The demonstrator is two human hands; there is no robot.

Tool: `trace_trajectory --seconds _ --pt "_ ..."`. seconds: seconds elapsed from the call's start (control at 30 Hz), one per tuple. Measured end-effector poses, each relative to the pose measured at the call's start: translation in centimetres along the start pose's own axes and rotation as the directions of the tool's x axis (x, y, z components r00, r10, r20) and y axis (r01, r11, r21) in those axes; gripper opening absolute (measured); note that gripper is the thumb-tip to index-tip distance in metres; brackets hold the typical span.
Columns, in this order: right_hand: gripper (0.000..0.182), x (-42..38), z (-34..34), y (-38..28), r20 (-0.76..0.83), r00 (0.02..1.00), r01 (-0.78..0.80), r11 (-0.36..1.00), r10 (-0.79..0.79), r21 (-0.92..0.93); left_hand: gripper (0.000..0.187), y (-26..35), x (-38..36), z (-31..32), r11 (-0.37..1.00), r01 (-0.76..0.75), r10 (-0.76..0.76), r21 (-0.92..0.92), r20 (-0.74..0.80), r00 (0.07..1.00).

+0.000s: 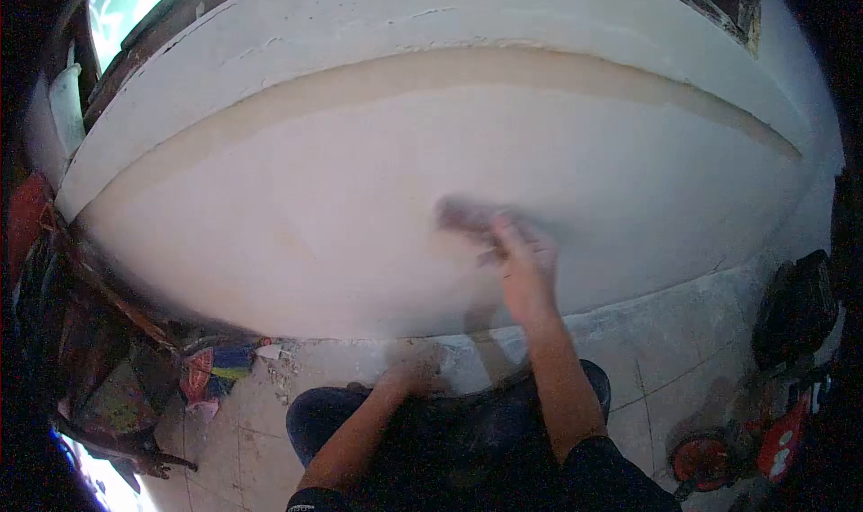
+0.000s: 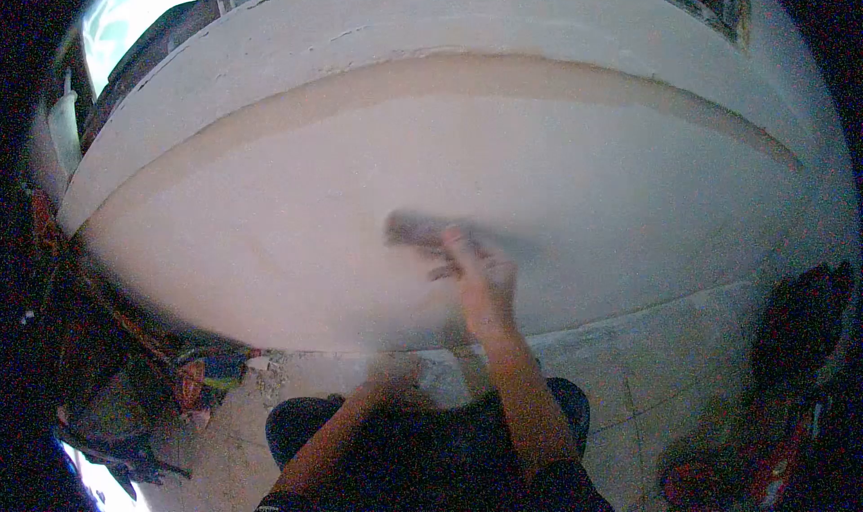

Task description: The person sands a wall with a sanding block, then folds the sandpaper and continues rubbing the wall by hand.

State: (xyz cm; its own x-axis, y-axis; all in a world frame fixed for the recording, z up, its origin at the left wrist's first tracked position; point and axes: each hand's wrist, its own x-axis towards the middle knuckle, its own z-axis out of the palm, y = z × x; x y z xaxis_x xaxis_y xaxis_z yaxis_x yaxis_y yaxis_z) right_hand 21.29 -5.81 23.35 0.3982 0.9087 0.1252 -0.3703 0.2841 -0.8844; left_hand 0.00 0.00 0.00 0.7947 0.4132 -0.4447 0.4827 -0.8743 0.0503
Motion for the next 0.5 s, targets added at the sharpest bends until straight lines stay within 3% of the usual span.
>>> trace_trajectory --seconds 0.07,0.1,0.17,0.2,0.33,0.47,0.5 --pt "0.044 0.4 -1.4 -1.5 -0.139 0.975 0.197 0.962 -0.172 0.191 0.071 -1.5 1.5 2.2 0.983 0.067 -0.034 -0.169 0.193 0.981" --pt "0.042 -1.3 -3.5 -2.5 -0.194 0.958 0.250 0.944 -0.209 0.217 0.071 3.3 2.8 7.2 0.965 0.023 0.033 -0.262 0.206 0.978" --pt "0.044 0.3 -2.4 -1.7 -0.166 0.949 0.307 0.898 -0.267 0.315 0.070 -0.8 4.0 10.5 0.971 -0.085 0.078 -0.222 -0.040 0.996" --pt "0.047 0.7 -2.1 -1.4 -0.151 0.942 0.336 0.862 -0.301 0.380 0.070 -1.3 3.5 9.7 0.978 -0.065 0.062 -0.196 -0.021 0.998" --pt "0.042 0.2 1.0 3.2 0.058 0.998 -0.009 0.991 0.001 0.133 0.069 -2.0 3.9 7.5 0.988 0.008 -0.004 -0.152 0.028 1.000" --pt "0.041 0.5 1.2 3.3 0.138 0.986 -0.091 0.996 0.090 -0.001 0.069 -1.4 3.3 6.8 0.987 0.025 -0.022 -0.160 0.021 1.000" --pt "0.043 0.7 0.5 2.7 0.014 1.000 0.010 1.000 -0.010 0.022 0.069 -1.2 3.1 6.7 0.984 0.031 -0.027 -0.173 0.025 0.999"
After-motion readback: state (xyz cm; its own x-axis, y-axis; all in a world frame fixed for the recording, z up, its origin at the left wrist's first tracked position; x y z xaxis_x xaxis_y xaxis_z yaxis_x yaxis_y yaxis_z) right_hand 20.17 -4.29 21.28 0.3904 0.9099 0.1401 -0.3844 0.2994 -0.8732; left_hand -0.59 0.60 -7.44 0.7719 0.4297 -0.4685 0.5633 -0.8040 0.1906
